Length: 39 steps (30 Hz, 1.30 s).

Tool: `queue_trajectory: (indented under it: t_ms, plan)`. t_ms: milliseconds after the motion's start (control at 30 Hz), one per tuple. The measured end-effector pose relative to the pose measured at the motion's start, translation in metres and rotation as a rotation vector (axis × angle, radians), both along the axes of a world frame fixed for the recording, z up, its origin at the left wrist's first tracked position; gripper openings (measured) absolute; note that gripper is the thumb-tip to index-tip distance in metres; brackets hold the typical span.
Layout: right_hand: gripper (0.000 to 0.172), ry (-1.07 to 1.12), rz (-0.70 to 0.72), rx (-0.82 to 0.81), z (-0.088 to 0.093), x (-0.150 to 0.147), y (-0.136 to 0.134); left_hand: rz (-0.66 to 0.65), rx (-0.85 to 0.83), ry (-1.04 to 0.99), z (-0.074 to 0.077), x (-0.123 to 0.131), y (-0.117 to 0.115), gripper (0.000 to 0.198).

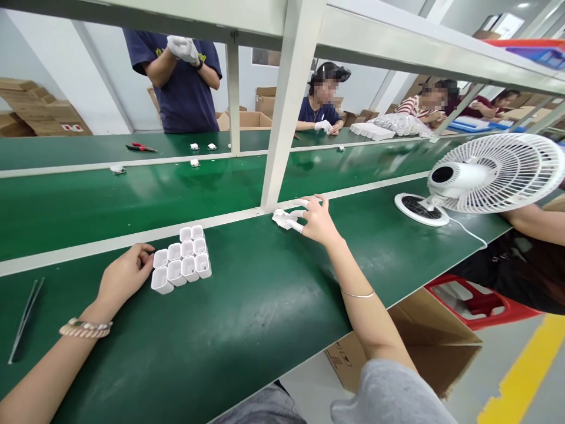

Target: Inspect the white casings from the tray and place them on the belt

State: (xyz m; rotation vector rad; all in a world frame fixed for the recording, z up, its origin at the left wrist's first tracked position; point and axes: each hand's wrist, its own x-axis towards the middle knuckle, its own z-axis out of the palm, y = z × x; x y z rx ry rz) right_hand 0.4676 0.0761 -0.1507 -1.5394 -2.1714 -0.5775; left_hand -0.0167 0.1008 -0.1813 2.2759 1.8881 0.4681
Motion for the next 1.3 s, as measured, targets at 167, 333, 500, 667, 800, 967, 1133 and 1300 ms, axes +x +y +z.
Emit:
queue_trajectory:
  t_ms: [167,333,500,667,800,967,1133,1300]
  plan:
    - [0.037,-0.087,-0.085,-0.018,-0.001,0.008,-0.002,0.006,-0.006,0.002,0.0,-0.001,0.0,0.028]
    - [0.041,-0.117,-0.059,-0.091,-0.006,0.003,0.0,-0.001,-0.009,0.005,0.001,0.0,0.0,0.028]
    - [0.038,-0.07,-0.013,-0.112,-0.001,-0.001,-0.002,-0.003,-0.002,0.006,0.0,0.0,-0.001,0.028]
    - [0.041,-0.071,-0.116,-0.114,-0.009,0.005,0.0,-0.005,0.003,0.008,0.0,-0.001,-0.001,0.028]
    - [0.043,-0.092,-0.076,-0.143,-0.011,0.003,0.001,-0.007,0.007,0.011,0.0,-0.001,0.0,0.028]
    - [0.041,-0.045,-0.055,-0.168,-0.004,0.003,-0.004,-0.01,0.013,0.01,0.0,0.0,-0.001,0.028]
    - [0.037,0.04,-0.091,-0.36,-0.003,0.014,-0.009,-0.007,0.005,0.013,-0.001,-0.001,0.0,0.03]
    - [0.04,0.11,-0.101,-0.578,-0.004,0.018,-0.01,-0.003,0.01,0.027,-0.002,-0.001,0.0,0.029]
